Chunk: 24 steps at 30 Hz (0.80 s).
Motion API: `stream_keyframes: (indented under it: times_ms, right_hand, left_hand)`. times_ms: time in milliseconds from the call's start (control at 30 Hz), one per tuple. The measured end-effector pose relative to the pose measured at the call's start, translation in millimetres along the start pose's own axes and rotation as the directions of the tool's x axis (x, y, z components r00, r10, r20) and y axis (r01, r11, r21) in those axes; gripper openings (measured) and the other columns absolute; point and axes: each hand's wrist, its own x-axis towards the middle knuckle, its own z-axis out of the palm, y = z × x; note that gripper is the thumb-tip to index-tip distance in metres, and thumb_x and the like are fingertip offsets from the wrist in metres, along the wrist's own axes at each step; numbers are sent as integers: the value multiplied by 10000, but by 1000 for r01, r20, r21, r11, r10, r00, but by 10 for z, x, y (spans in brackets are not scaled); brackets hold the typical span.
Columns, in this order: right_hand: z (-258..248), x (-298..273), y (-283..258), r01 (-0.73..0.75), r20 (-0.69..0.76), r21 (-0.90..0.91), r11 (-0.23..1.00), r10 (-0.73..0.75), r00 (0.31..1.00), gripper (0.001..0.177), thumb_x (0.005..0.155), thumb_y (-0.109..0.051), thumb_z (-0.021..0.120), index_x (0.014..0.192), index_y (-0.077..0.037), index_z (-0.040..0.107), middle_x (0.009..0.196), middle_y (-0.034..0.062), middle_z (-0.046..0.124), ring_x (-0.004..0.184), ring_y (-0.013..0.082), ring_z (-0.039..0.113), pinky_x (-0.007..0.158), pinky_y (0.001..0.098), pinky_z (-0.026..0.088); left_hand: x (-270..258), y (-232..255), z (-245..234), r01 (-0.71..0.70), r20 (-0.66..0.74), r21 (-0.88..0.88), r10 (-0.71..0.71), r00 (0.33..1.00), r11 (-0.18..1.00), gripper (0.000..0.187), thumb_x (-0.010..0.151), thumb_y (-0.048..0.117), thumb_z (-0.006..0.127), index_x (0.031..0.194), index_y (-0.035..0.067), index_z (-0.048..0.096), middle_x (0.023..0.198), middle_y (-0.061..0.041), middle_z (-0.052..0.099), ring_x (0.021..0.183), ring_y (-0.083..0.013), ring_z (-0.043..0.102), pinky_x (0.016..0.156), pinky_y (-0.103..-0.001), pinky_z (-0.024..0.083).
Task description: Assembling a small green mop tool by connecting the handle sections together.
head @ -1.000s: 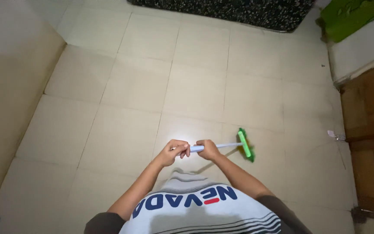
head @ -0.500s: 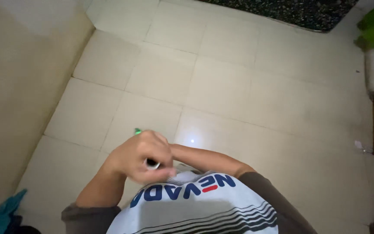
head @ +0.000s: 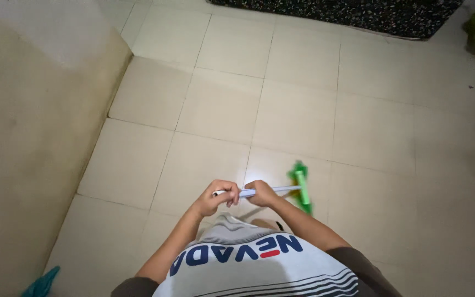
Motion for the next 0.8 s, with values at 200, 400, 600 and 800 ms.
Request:
stream_keyframes:
  times_ms: [200,400,600,800]
  right_hand:
    - [-290,94,-435,-158,-176,-105,982,138,975,120,763,-187,718,831,-99,766,797,191,722,751,381,665,699,439,534]
    - [-257,340,-1803,114,185,111,987,-133,974,202,878,-295,707,970,-122,758,859,110,764,760,220,752,726,369,605]
    - [84,734,-1788,218,118,494,841,-314,942,158,852,-231,708,952,-114,744,911,57,733,863,179,705,799,357,576]
    - [-112,923,-1232,314,-71,821,477,-459,885,122,822,-155,705,931,-106,728,975,-9,700,988,126,653,886,340,543]
  left_hand:
    - [-10,426,-245,95,-74,69,-90,993,993,312,941,277,608,751,43,688,735,-14,683,625,-109,572,609,-269,473]
    - [-229,2061,-139,-487,276,208,427,861,848,304,969,281,625,723,120,704,643,10,673,543,-126,604,890,-355,575]
    - [118,2168,10,-508,376,433,363,853,745,163,890,158,752,740,97,725,668,-20,704,599,-162,680,757,-321,560]
    - [465,1538,-66,-263,223,522,168,960,812,268,851,136,751,598,102,667,517,-9,609,472,-175,585,634,-360,526]
